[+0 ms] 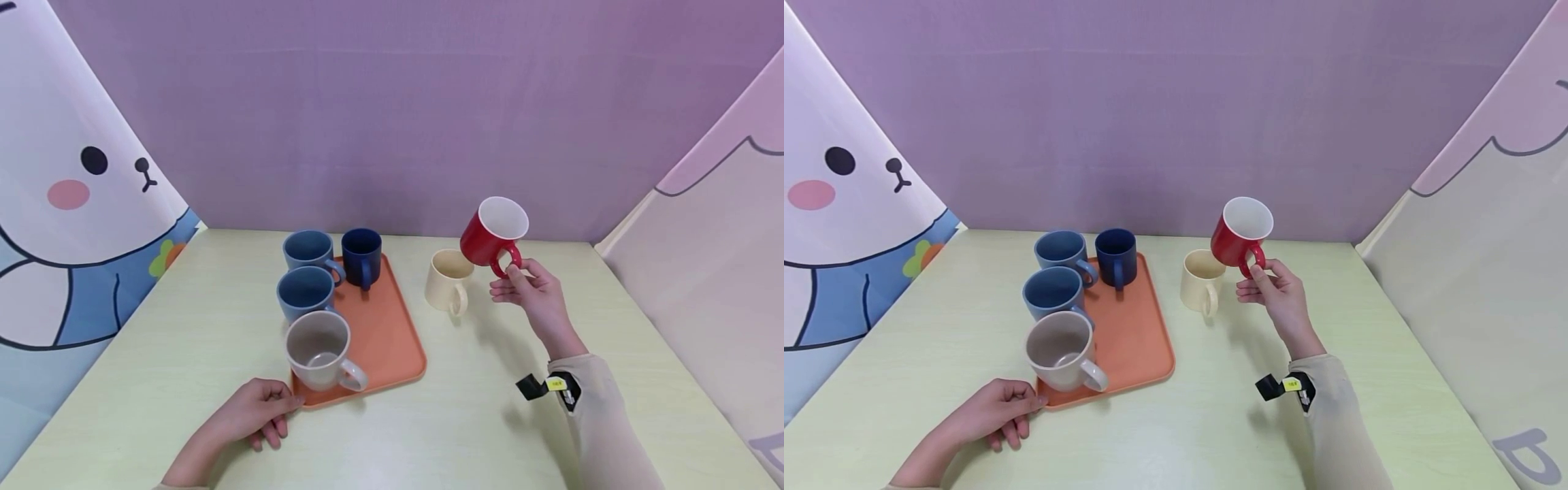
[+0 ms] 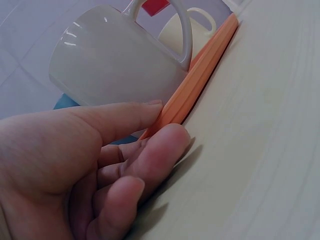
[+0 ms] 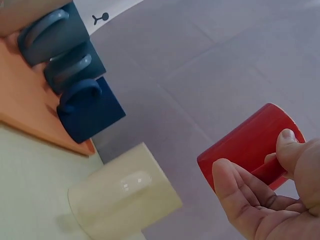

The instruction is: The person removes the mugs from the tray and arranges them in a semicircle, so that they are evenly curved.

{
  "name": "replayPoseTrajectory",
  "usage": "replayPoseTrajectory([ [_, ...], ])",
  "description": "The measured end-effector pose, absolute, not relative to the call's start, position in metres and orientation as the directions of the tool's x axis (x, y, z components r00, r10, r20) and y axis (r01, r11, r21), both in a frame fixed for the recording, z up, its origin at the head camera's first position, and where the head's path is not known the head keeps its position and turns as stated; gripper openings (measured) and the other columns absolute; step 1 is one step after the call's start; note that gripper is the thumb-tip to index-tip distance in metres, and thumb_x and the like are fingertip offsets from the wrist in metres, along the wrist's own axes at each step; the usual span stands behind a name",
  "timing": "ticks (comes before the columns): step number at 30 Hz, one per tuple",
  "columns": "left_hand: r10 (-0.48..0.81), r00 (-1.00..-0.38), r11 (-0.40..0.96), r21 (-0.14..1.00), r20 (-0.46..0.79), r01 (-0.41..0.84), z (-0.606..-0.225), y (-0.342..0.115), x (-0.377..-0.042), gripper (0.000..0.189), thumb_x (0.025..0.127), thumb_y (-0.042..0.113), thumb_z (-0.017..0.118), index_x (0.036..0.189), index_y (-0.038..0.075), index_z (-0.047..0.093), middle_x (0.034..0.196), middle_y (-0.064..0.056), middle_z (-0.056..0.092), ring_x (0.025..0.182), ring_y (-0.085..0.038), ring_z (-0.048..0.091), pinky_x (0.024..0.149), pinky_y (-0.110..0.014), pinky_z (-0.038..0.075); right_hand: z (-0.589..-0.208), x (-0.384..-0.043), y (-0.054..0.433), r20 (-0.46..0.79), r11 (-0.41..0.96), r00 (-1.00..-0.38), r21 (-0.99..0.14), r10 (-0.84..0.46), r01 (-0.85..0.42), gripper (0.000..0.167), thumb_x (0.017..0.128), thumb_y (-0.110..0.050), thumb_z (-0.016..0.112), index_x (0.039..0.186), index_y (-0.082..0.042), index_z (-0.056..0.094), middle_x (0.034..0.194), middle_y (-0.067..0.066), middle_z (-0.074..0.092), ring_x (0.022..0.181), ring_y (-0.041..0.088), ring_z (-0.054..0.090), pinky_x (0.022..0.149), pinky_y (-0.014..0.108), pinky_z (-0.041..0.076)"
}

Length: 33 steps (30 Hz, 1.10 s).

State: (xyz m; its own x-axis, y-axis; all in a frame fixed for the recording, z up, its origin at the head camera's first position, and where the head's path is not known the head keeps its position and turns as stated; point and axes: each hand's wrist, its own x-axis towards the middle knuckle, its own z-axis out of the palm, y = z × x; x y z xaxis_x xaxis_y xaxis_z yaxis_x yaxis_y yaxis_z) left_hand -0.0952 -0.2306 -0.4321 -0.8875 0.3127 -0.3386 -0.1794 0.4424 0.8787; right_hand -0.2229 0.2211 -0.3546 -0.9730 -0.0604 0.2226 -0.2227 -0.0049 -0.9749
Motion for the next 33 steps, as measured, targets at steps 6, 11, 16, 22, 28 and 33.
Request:
replayPoseTrajectory([
  [6, 0.311, -0.889, 0.444, 0.878, -0.336, -0.177, -0.432, -0.23, -0.095, 0.031, 0.099, 0.035, 0.062, 0.087, 0.006, 0.065, 0.064, -0.005, 0.065, 0.052, -0.02, 0.066, 0.043, -0.026, 0.048, -0.36, -0.228, 0.225, 0.214, -0.031, -0.977, -0.976, -0.007, -0.214, 0.011, 0.101, -0.021, 0.06, 0.105, -0.011, 0.062, 0.084, 0.002, 0.074, 0.074, 0.017, 0.073, 0.072, 0.03, 0.059],
  [11, 0.308, -0.888, 0.448, 0.876, -0.342, -0.182, -0.431, -0.23, -0.095, 0.031, 0.099, 0.035, 0.063, 0.087, 0.006, 0.065, 0.064, -0.005, 0.065, 0.052, -0.02, 0.066, 0.043, -0.026, 0.048, -0.364, -0.23, 0.228, 0.2, -0.042, -0.98, -0.979, 0.022, -0.201, 0.01, 0.102, -0.018, 0.059, 0.105, -0.008, 0.061, 0.084, 0.002, 0.074, 0.073, 0.017, 0.073, 0.071, 0.03, 0.058],
  [16, 0.307, -0.887, 0.446, 0.875, -0.345, -0.186, -0.431, -0.23, -0.095, 0.031, 0.098, 0.034, 0.063, 0.088, 0.006, 0.065, 0.064, -0.005, 0.064, 0.052, -0.019, 0.066, 0.043, -0.026, 0.048, -0.369, -0.235, 0.231, 0.171, -0.016, -0.984, -0.985, 0.04, -0.172, 0.017, 0.103, -0.018, 0.057, 0.11, -0.002, 0.058, 0.084, 0.001, 0.074, 0.073, 0.017, 0.073, 0.071, 0.029, 0.058],
  [22, 0.315, -0.888, 0.431, 0.884, -0.336, -0.181, -0.432, -0.23, -0.096, 0.032, 0.099, 0.036, 0.062, 0.088, 0.005, 0.065, 0.064, -0.005, 0.065, 0.052, -0.019, 0.066, 0.042, -0.026, 0.047, -0.381, -0.241, 0.233, 0.138, -0.032, -0.989, -0.99, 0.058, -0.14, 0.028, 0.103, -0.018, 0.057, 0.113, 0.007, 0.052, 0.081, 0.001, 0.074, 0.07, 0.014, 0.073, 0.07, 0.028, 0.058],
  [28, 0.317, -0.892, 0.422, 0.89, -0.323, -0.172, -0.433, -0.231, -0.096, 0.033, 0.099, 0.036, 0.062, 0.087, 0.005, 0.065, 0.064, -0.006, 0.065, 0.051, -0.019, 0.066, 0.042, -0.026, 0.047, -0.394, -0.247, 0.234, 0.105, 0.006, -0.993, -0.994, 0.054, -0.105, 0.034, 0.103, -0.022, 0.058, 0.116, 0.009, 0.05, 0.08, -0.001, 0.073, 0.071, 0.012, 0.072, 0.07, 0.027, 0.058],
  [33, 0.318, -0.894, 0.422, 0.892, -0.316, -0.166, -0.434, -0.231, -0.096, 0.033, 0.099, 0.035, 0.062, 0.087, 0.005, 0.066, 0.064, -0.006, 0.065, 0.051, -0.019, 0.066, 0.042, -0.026, 0.047, -0.403, -0.251, 0.233, 0.082, 0.036, -0.995, -0.996, 0.051, -0.08, 0.036, 0.103, -0.023, 0.058, 0.118, 0.008, 0.05, 0.08, 0.0, 0.072, 0.072, 0.012, 0.071, 0.07, 0.027, 0.058],
])
